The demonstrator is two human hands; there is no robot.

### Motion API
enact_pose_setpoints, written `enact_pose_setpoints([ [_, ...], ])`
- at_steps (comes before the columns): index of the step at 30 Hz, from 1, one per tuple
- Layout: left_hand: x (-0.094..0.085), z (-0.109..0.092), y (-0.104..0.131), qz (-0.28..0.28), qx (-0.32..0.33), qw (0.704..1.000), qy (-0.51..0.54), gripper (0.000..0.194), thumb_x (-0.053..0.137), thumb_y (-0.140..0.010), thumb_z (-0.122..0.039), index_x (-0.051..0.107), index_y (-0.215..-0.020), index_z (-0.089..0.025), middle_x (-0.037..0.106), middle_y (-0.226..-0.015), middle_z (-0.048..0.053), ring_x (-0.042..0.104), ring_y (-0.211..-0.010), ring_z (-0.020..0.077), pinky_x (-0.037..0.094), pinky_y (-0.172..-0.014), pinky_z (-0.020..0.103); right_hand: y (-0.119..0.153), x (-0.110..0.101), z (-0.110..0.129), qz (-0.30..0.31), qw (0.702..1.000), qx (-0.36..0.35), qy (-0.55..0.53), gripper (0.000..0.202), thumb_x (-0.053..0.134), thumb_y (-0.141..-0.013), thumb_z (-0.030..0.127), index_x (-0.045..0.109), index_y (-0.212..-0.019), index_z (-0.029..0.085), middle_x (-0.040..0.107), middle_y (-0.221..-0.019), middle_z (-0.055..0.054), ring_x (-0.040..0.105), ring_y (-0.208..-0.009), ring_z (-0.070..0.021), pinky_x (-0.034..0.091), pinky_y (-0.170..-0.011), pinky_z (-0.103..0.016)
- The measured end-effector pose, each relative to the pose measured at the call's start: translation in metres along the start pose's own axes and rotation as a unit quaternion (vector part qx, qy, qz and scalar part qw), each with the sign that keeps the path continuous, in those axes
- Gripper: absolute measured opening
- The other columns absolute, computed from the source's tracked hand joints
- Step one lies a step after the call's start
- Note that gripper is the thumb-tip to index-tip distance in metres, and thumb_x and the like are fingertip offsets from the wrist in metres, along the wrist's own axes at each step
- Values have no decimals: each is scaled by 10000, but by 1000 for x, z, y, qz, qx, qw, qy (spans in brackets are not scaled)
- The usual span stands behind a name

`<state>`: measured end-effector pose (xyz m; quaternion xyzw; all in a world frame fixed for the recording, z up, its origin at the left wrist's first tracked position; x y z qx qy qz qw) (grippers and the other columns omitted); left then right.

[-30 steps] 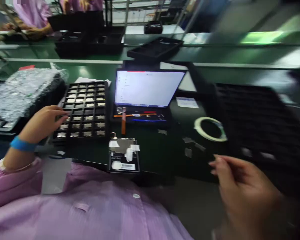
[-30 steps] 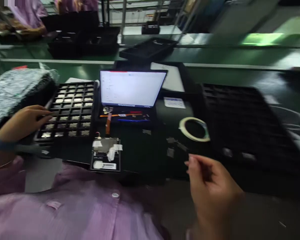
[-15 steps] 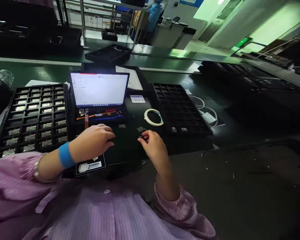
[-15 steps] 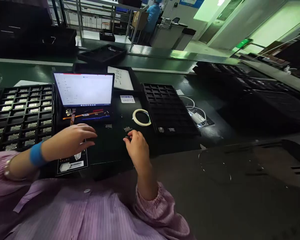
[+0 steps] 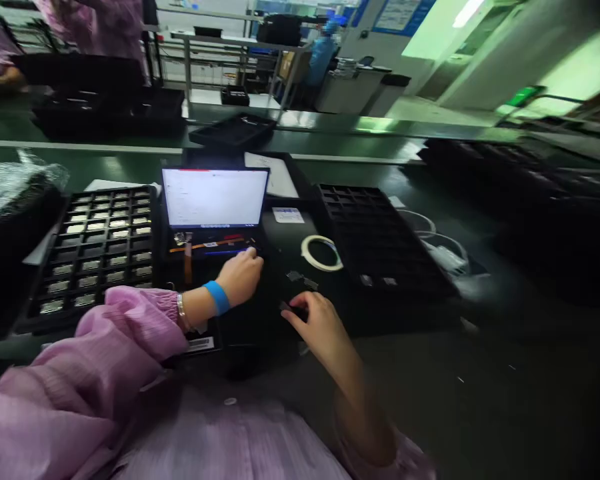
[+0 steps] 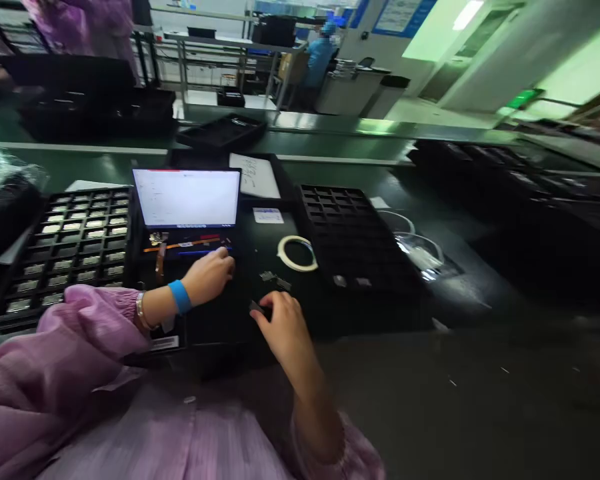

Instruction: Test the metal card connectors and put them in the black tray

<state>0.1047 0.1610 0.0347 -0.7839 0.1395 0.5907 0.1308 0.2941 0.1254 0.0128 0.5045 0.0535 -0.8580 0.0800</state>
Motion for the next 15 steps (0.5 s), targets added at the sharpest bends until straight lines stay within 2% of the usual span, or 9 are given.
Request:
enact_pose_setpoints([
  [4,-3,1,2,21,13,1000,11,157,527,-893,-126,672,-946,-151,639,-1044,106,633,-978,223,540,-849,320,-13,9,-12,-29,998,-18,-45,159,609,-672,365,555,-742,233,662,-812,-109,632,-798,-308,501,-756,-454],
  [8,-6,5,-1,23,-3,999,28,218,538,-891,-146,633,-1084,-112,661,-1078,137,619,-1061,254,526,-893,354,-21,16,-10,-17,995,-6,-103,245,582,-648,461,575,-772,250,690,-763,-88,658,-692,-303,515,-636,-440],
  [11,-7,10,-2,40,-21,997,56,304,657,-840,-215,629,-1114,-88,673,-1114,169,632,-1064,280,510,-928,380,-18,14,-1,-25,992,11,-126,270,589,-643,475,603,-794,253,715,-792,-90,682,-726,-321,533,-668,-468],
  [15,-6,17,-1,67,-47,991,102,332,784,-742,-313,679,-990,-118,706,-1043,161,659,-1014,315,530,-859,397,-10,4,10,-77,984,36,-159,336,616,-671,501,635,-881,240,727,-868,-94,695,-803,-318,547,-731,-477],
])
Point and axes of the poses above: each hand's wrist, its own y-axis away from the middle knuckle, its own x-axis out of the palm, z = x × y, the point moved 2 cm from there along -y, towards the middle knuckle
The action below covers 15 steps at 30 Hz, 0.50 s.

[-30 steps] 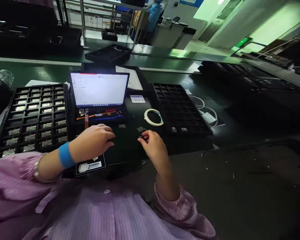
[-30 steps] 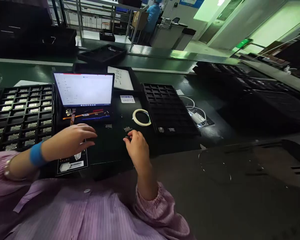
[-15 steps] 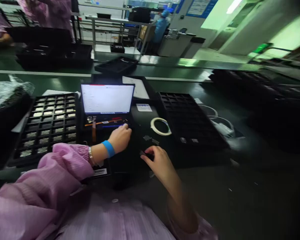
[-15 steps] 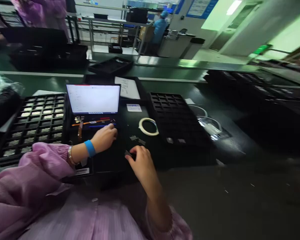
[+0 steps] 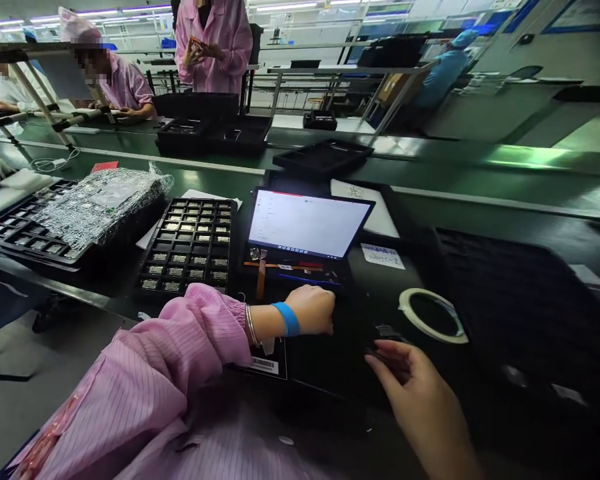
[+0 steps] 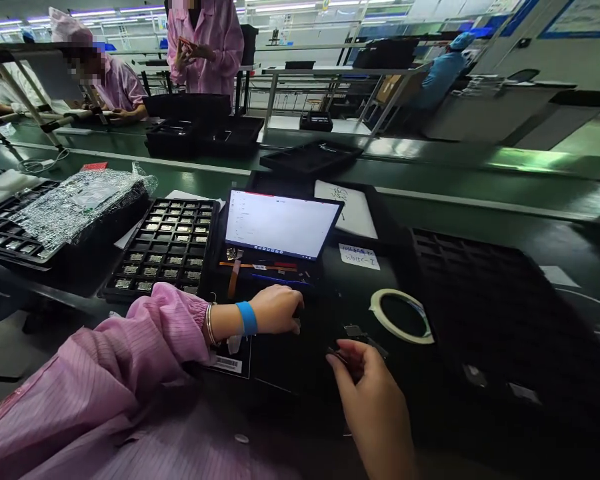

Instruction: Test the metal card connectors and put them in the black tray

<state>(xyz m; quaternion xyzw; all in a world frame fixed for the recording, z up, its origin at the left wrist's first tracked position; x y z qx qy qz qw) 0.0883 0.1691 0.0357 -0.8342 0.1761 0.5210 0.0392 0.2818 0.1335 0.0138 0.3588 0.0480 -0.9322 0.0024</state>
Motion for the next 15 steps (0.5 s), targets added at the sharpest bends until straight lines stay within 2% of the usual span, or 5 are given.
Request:
enact_pose_setpoints([
  [6,-4,2,12,-21,-20,996,84,179,803,-699,-217,663,-788,-148,711,-973,134,655,-1026,326,526,-841,399,12,-3,20,-3,995,-3,-101,333,645,-750,543,593,-868,236,719,-1024,-99,691,-868,-280,559,-721,-421],
  [8,-9,1,19,-43,-34,991,125,158,765,-751,-211,647,-831,-145,713,-970,118,675,-995,299,538,-821,391,17,-2,26,15,989,0,-147,333,673,-763,525,584,-898,235,717,-987,-79,690,-824,-247,559,-700,-383],
  [11,-19,-3,38,-47,-48,973,221,184,650,-883,-250,599,-1011,-129,721,-935,92,723,-783,193,567,-664,300,28,-4,39,29,989,-20,-143,313,684,-787,491,660,-949,224,695,-840,-43,662,-766,-215,539,-727,-360],
  [12,-22,-5,47,-33,-51,960,272,193,593,-923,-235,571,-1077,-120,724,-917,87,721,-701,155,554,-587,254,33,-5,44,41,988,-31,-145,311,662,-815,480,685,-982,220,681,-807,-36,651,-759,-208,531,-730,-354],
  [15,-31,-9,82,6,-102,834,543,224,572,-915,-147,567,-1136,-107,721,-947,110,735,-728,166,542,-526,216,47,-6,60,123,972,-50,-194,325,551,-924,434,688,-1123,218,627,-737,-15,608,-708,-180,504,-665,-320],
])
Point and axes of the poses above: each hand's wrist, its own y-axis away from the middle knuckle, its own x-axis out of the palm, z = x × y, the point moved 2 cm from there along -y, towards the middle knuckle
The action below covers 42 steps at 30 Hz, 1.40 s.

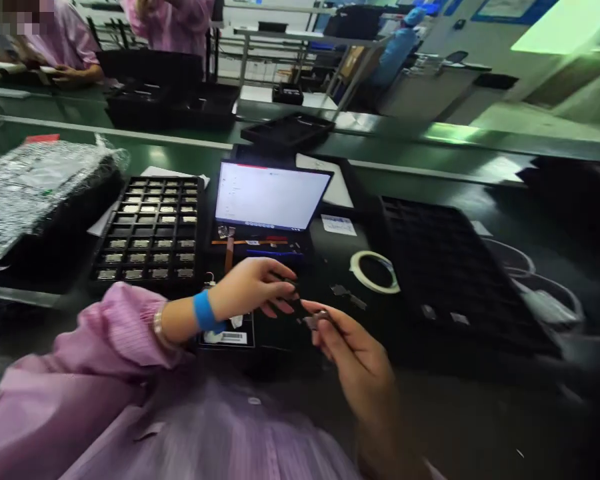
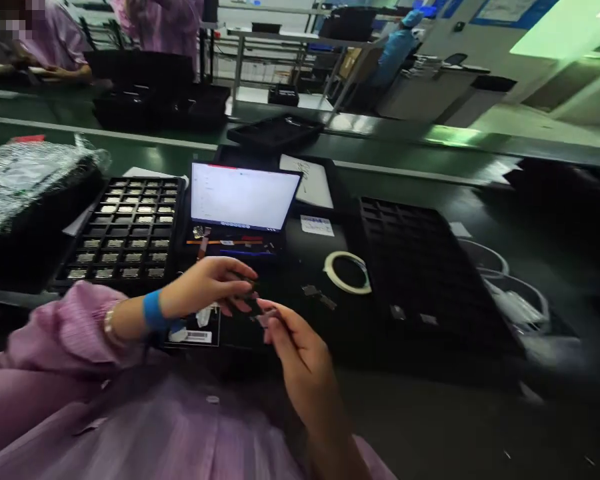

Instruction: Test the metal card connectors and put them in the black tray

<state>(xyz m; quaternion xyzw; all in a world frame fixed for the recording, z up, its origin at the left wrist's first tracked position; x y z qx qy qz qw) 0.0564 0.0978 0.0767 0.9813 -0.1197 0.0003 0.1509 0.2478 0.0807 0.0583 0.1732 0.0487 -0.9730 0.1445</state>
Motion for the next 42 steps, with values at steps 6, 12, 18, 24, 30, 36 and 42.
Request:
enact_pose_setpoints([
  [6,-5,6,64,11,-31,985,167,289,711,-844,-279,679,-1086,-125,730,-873,74,724,-867,206,600,-665,269,15,15,25,131,986,10,-107,371,509,-965,308,507,-1329,236,518,-640,44,499,-582,-133,422,-550,-272],
  [12,8,21,91,18,-57,968,245,245,729,-830,-245,713,-1050,-138,732,-820,52,713,-754,159,603,-673,264,27,24,36,191,973,-4,-132,414,450,-969,220,435,-1377,288,513,-642,42,445,-530,-131,378,-501,-286],
  [18,8,23,106,21,-47,965,258,253,651,-878,-155,702,-1125,-181,747,-848,36,708,-781,144,601,-724,267,30,29,38,200,974,-12,-108,445,429,-952,177,437,-1378,304,487,-615,47,474,-529,-151,402,-499,-308],
  [24,6,25,108,23,-43,964,261,277,640,-873,-123,699,-1135,-190,760,-878,42,719,-813,159,602,-724,273,31,31,39,182,978,10,-105,449,422,-931,185,446,-1368,283,431,-589,59,395,-466,-130,325,-441,-284],
  [30,7,28,107,29,-49,959,278,282,643,-872,-98,704,-1126,-207,766,-904,30,730,-839,154,599,-738,249,30,31,43,154,983,19,-99,423,453,-891,178,468,-1307,248,411,-562,80,374,-444,-112,298,-428,-265],
  [36,6,27,107,36,-41,956,289,303,613,-881,-71,690,-1143,-202,767,-977,47,731,-874,160,596,-768,262,29,33,43,144,983,5,-115,425,444,-886,131,471,-1292,256,408,-564,96,353,-444,-94,284,-423,-237],
  [42,6,30,105,44,-44,956,288,307,624,-865,-84,667,-1156,-174,764,-968,70,731,-901,195,595,-801,322,27,33,45,136,985,9,-102,417,445,-875,121,488,-1270,246,403,-551,100,340,-430,-87,270,-412,-229],
])
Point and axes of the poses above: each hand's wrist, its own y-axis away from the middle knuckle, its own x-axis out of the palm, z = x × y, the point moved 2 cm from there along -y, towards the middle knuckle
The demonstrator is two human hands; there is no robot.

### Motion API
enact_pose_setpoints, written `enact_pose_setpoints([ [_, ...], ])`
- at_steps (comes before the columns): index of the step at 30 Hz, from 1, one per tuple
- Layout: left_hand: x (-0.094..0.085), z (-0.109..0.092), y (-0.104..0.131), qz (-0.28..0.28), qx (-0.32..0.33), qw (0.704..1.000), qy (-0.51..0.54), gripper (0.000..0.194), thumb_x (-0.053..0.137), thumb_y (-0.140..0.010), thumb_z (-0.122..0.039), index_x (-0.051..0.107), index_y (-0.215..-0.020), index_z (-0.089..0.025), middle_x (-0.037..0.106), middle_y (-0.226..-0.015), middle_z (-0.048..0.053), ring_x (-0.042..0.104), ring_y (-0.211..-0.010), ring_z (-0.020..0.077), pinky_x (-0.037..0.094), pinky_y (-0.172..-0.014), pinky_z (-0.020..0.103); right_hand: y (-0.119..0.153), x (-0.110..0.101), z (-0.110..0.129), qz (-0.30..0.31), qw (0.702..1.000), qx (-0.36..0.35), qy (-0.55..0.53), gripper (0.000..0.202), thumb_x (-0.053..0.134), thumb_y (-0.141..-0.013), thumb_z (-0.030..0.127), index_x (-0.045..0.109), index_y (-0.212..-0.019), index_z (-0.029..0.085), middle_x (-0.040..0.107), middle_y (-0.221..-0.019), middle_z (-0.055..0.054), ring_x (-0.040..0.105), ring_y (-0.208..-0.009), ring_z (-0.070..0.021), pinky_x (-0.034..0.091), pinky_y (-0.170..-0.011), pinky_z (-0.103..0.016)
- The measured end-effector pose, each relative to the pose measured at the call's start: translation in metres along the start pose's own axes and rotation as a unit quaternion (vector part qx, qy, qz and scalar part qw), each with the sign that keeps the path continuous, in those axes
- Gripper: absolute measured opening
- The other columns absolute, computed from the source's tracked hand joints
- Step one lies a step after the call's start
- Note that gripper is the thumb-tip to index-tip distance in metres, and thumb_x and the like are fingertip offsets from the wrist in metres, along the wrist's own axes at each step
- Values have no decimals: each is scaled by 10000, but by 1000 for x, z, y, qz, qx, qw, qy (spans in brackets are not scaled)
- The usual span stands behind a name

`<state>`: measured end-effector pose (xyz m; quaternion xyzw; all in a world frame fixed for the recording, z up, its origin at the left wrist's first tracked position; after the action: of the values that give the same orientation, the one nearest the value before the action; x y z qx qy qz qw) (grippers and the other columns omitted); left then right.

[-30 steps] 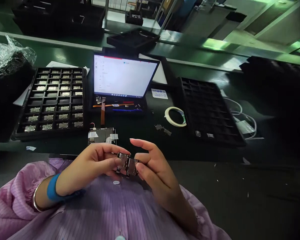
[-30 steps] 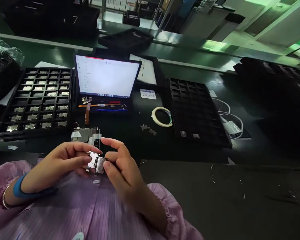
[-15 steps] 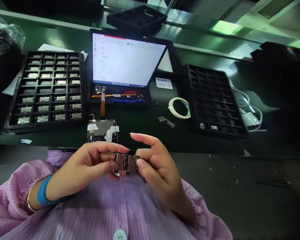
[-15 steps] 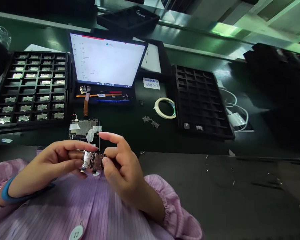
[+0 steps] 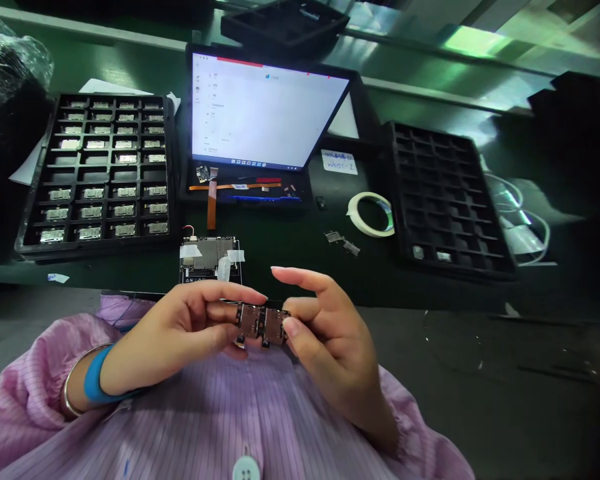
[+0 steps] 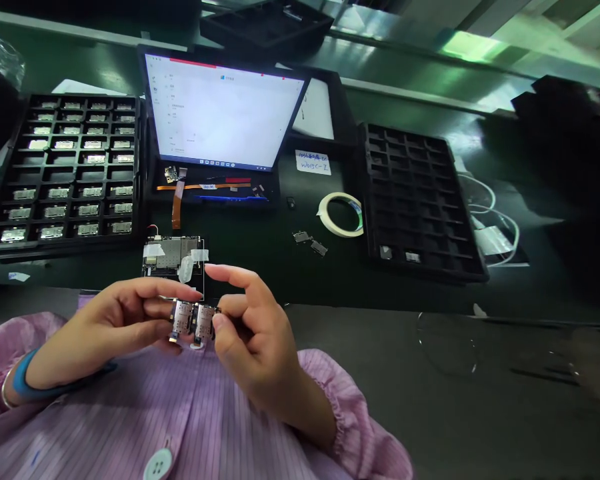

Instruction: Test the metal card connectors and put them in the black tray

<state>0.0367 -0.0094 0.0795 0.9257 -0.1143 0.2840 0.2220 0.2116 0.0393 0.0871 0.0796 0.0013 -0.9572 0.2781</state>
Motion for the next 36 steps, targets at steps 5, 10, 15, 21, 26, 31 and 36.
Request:
enact_pose_setpoints([
  [5,-1,0,-2,2,-10,1000,0,305,623,-863,-85,667,-1149,-180,763,-987,69,729,-914,200,594,-824,342,0,0,0,-3,1000,11,-6,402,458,-872,131,505,-1255,242,412,-549,95,341,-429,-90,263,-405,-232],
  [10,0,1,-1,14,2,1000,23,329,604,-868,-45,671,-1159,-182,764,-989,66,726,-908,166,592,-819,287,-1,-2,-2,-10,1000,0,3,389,457,-879,118,521,-1244,239,422,-547,97,344,-422,-85,273,-402,-226],
  [15,-1,3,1,26,18,999,34,342,593,-886,-43,668,-1187,-188,762,-1025,73,722,-917,148,584,-821,254,-3,-2,-2,-6,1000,-19,17,400,455,-878,99,528,-1242,250,455,-550,97,353,-416,-81,277,-394,-221],
  [21,0,0,1,22,30,999,16,313,606,-894,-73,677,-1173,-196,767,-1015,58,725,-885,136,585,-795,234,-3,-1,0,-26,998,-25,45,348,487,-866,122,591,-1173,249,480,-539,83,405,-415,-91,322,-392,-234],
  [26,-3,2,-5,-40,71,995,-55,256,706,-839,-118,680,-1085,-182,770,-895,20,722,-813,116,571,-758,196,-2,5,-6,-28,994,-44,92,398,480,-903,132,544,-1273,266,561,-559,81,509,-458,-105,378,-423,-235],
  [31,-11,3,-7,-100,109,968,-201,433,672,-851,-147,541,-1260,-201,737,-809,-8,699,-735,122,537,-647,198,-9,9,-11,3,983,-77,165,428,561,-888,155,524,-1304,244,664,-730,35,609,-595,-126,476,-493,-244],
  [36,-9,5,-8,-71,134,898,-414,654,568,-853,-97,314,-1444,-212,731,-858,-5,643,-663,116,475,-592,223,-18,11,-14,22,969,-137,205,191,619,-886,175,657,-1067,222,689,-942,-41,662,-838,-174,540,-623,-278],
])
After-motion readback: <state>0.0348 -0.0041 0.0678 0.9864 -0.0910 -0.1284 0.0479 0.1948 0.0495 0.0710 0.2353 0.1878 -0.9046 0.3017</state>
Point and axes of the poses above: each hand's wrist, its own y-axis away from the middle knuckle, its own x-axis out of the palm, z = x × y, the point moved 2 cm from there along -y, towards the middle knuckle
